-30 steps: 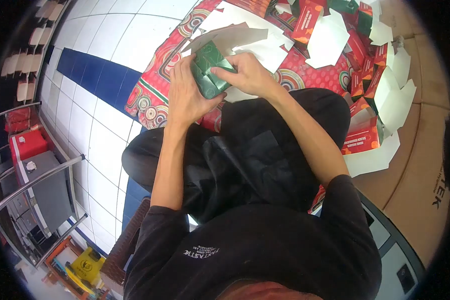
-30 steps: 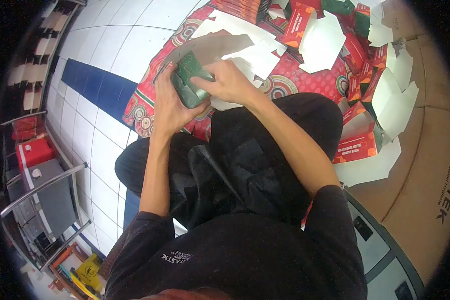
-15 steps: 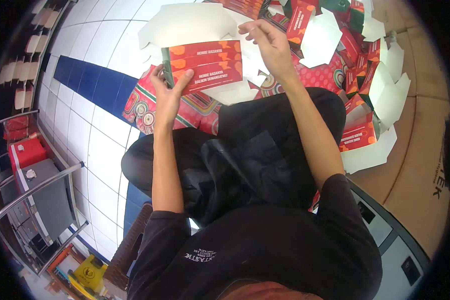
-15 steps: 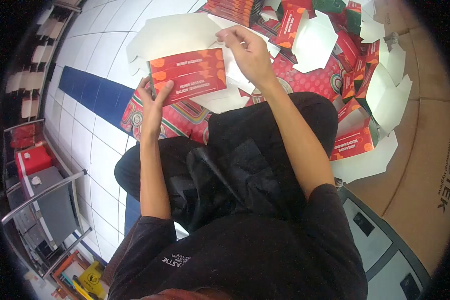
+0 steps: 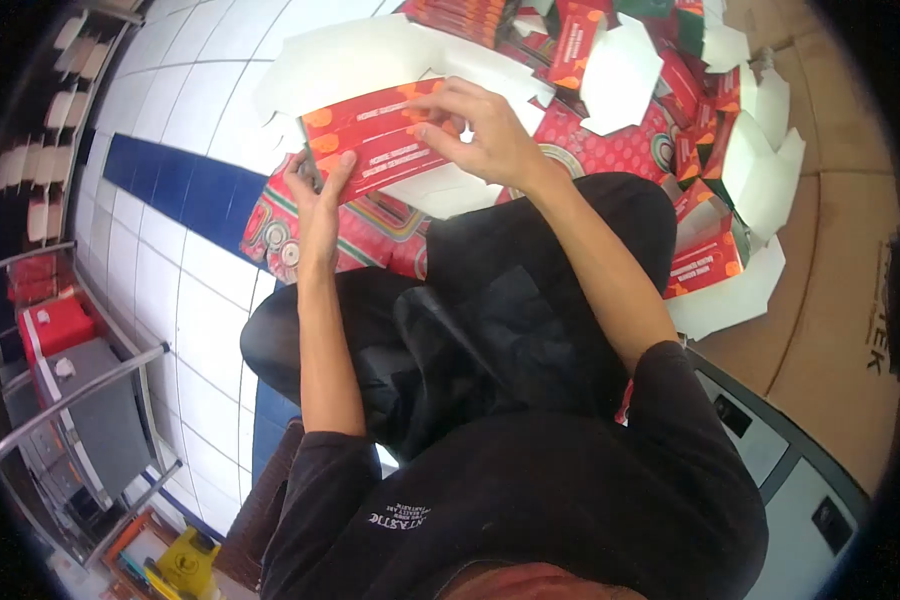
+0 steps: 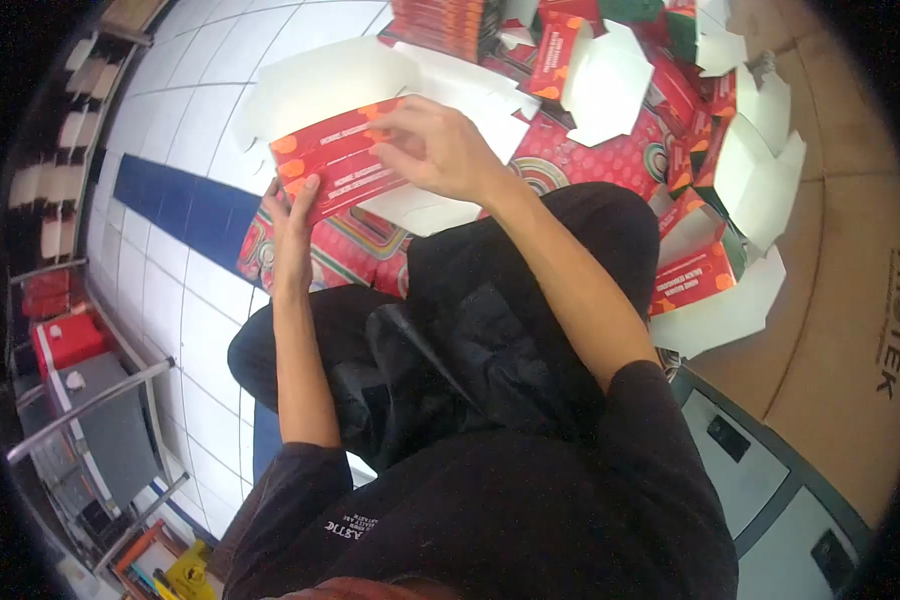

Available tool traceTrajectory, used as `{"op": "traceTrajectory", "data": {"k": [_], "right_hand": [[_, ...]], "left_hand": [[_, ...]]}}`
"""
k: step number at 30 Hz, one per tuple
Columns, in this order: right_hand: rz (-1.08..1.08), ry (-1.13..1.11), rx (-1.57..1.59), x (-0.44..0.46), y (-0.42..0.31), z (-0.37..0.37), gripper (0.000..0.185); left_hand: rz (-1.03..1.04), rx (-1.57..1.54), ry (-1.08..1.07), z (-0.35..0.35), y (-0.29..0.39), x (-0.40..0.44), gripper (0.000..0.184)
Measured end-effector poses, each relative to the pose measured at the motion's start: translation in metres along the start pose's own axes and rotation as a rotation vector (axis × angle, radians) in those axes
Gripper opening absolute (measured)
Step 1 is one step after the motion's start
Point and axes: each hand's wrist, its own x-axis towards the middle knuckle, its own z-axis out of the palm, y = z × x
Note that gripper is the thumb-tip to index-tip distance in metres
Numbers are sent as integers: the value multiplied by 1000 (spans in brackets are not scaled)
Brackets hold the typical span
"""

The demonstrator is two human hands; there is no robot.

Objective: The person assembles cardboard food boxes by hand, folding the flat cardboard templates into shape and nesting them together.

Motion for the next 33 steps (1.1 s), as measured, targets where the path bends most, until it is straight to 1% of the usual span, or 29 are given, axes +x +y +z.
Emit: {"op": "traceTrajectory", "data": {"k": [1, 4, 6, 7, 8, 9, 10, 11, 12, 14, 16, 17, 18, 20, 22, 24, 26, 27, 28, 29, 30, 31, 32, 33], "right_hand": [[-12, -24, -35, 0, 5, -1, 22], [-28, -39, -128, 4, 14, -23, 23], [-6, 162, -159, 13, 24, -43, 23], [89, 275, -191, 18, 29, -58, 22], [197, 353, -138, 23, 34, -82, 24], [231, 422, -130, 26, 44, -107, 26], [395, 484, -113, 31, 35, -130, 29], [355, 540, -225, 31, 61, -152, 34], [358, 642, -238, 33, 90, -166, 40], [654, 529, -153, 30, 123, -186, 44], [823, 530, -70, 26, 181, -173, 58], [988, 542, 107, 27, 168, -162, 51], [990, 544, 113, 23, 172, -160, 51], [894, 404, 66, 20, 179, -159, 39], [872, 402, 27, 22, 168, -167, 36], [628, 471, 65, 22, 153, -166, 30], [452, 505, 441, 29, 79, -152, 30], [448, 498, 349, 29, 73, -149, 31], [367, 447, 468, 29, 27, -135, 30], [333, 406, 419, 24, 11, -123, 29], [299, 369, 368, 22, 4, -115, 27], [300, 360, 377, 19, 2, -105, 27], [271, 255, 329, 16, 3, -95, 26], [242, 152, 281, 14, 2, -85, 24]], "left_hand": [[17, 46, 10, 0, -2, 3, 122], [38, -15, 23, 3, -5, 5, 117], [39, -3, 12, 2, -10, 7, 116], [5, -65, 3, 5, -2, 2, 117], [-32, -128, -2, 5, 5, -2, 117], [-50, -173, 0, 4, 8, -3, 117], [-49, -179, -3, 4, 11, -4, 117], [-65, -198, -7, 5, 14, -6, 117], [-78, -218, -9, 5, 15, -6, 116], [-73, -251, 12, 5, 11, -2, 117], [-46, -198, -13, 4, 6, 5, 120], [-43, -194, -16, 5, 6, 7, 120], [-2, -190, -52, 5, 7, 7, 122], [49, -191, -83, 1, 4, 8, 124], [86, -172, -72, 0, 1, 7, 126], [100, -184, -59, 1, 7, 1, 128], [105, 13, 16, -1, 12, -5, 130], [98, 30, 38, 3, 22, -10, 133], [98, 31, 63, 1, 18, -8, 133], [128, 97, 64, 0, 11, -4, 133], [158, 164, 60, 2, 13, -3, 134], [185, 120, 37, 4, 13, -4, 133], [183, 124, 46, 6, 14, -5, 133], [232, 182, 43, 7, 16, -6, 133]]}}
